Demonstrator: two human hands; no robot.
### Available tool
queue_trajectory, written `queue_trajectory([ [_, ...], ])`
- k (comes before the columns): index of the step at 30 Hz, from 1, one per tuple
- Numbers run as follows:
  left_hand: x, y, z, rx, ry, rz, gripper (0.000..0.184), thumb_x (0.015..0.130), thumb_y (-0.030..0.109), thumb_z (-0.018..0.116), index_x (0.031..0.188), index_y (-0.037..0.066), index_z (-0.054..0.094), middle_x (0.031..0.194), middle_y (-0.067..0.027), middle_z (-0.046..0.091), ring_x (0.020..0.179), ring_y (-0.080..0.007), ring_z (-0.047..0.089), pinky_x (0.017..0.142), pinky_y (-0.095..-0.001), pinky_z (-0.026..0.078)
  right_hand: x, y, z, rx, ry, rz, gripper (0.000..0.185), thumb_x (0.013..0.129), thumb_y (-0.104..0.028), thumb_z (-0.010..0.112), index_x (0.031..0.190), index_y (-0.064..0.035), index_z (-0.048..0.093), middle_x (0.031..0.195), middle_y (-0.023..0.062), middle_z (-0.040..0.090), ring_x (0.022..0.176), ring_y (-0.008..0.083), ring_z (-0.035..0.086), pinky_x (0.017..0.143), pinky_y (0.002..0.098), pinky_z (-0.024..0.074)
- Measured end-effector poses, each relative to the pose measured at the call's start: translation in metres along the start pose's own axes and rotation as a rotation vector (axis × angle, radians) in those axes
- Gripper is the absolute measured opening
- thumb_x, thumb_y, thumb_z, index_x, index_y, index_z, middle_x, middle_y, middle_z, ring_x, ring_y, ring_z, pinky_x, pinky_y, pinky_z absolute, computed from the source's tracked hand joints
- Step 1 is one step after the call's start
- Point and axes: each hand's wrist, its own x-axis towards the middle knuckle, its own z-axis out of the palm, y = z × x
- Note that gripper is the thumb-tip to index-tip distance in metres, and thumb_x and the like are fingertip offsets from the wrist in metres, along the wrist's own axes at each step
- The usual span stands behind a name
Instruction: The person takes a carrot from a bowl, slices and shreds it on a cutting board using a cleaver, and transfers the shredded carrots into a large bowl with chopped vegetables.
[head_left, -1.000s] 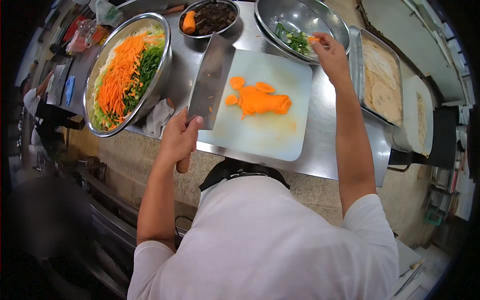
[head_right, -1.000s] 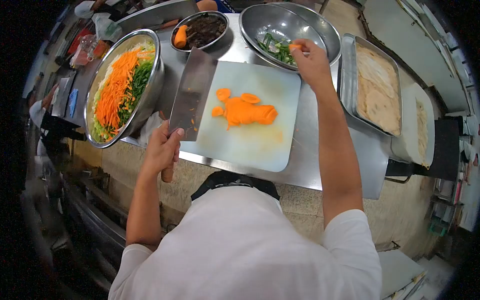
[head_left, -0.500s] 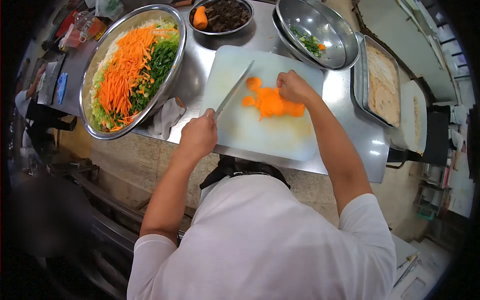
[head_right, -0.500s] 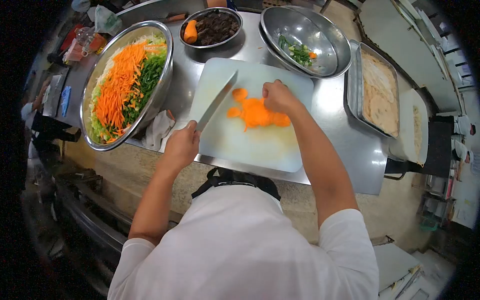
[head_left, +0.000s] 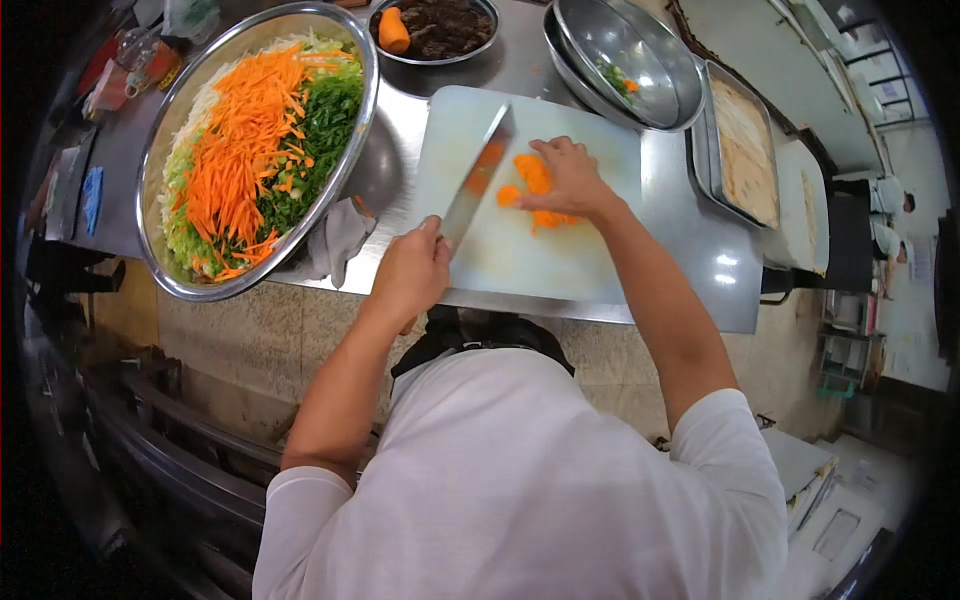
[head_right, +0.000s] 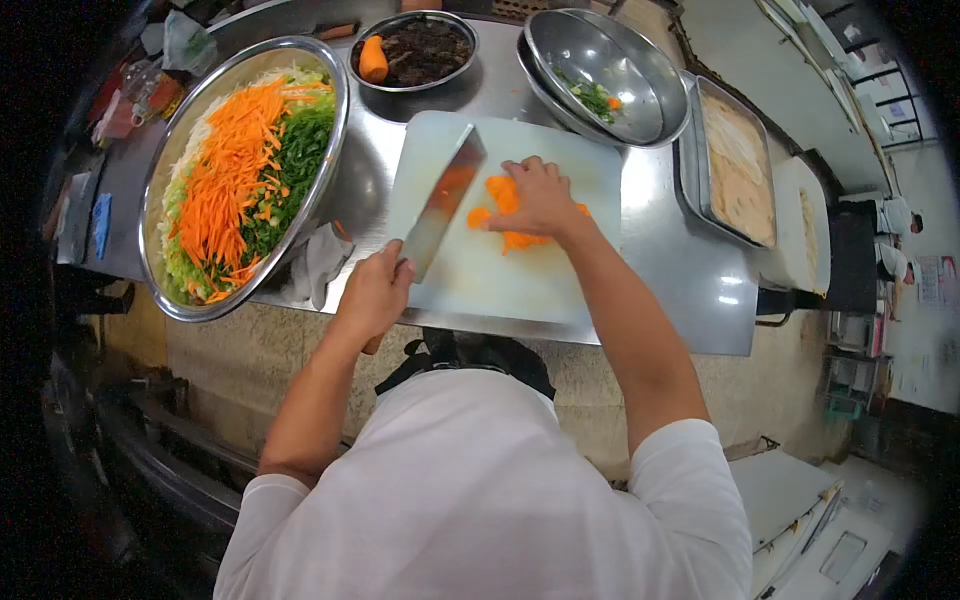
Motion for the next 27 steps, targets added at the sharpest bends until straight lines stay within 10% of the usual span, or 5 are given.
queue_trajectory([
  [14,-0.019,0.043,0.027,0.084,0.020,-0.064,0.017,0.098,0.014,0.061,0.101,-0.002,0.056,0.081,-0.0293,0.068,0.083,-0.0517,0.066,0.076,-0.0583,0.051,-0.046,0.040,-0.021,0.029,-0.077,0.102,0.118,0.062,-0.073,0.085,0.157,-0.0189,0.043,0.153,0.0161,0.047,0.139,0.0409,0.042,0.113,0.0586,0.0337],
  [27,-0.025,0.063,0.040,0.137,0.062,-0.144,0.014,0.098,0.012,0.059,0.104,0.000,0.056,0.085,-0.0275,0.070,0.087,-0.0497,0.069,0.078,-0.0586,0.053,-0.056,-0.005,-0.002,-0.102,-0.077,0.055,0.121,0.059,-0.077,0.082,0.155,-0.0135,0.046,0.149,0.0132,0.050,0.123,0.0374,0.050,0.101,0.0526,0.0406],
])
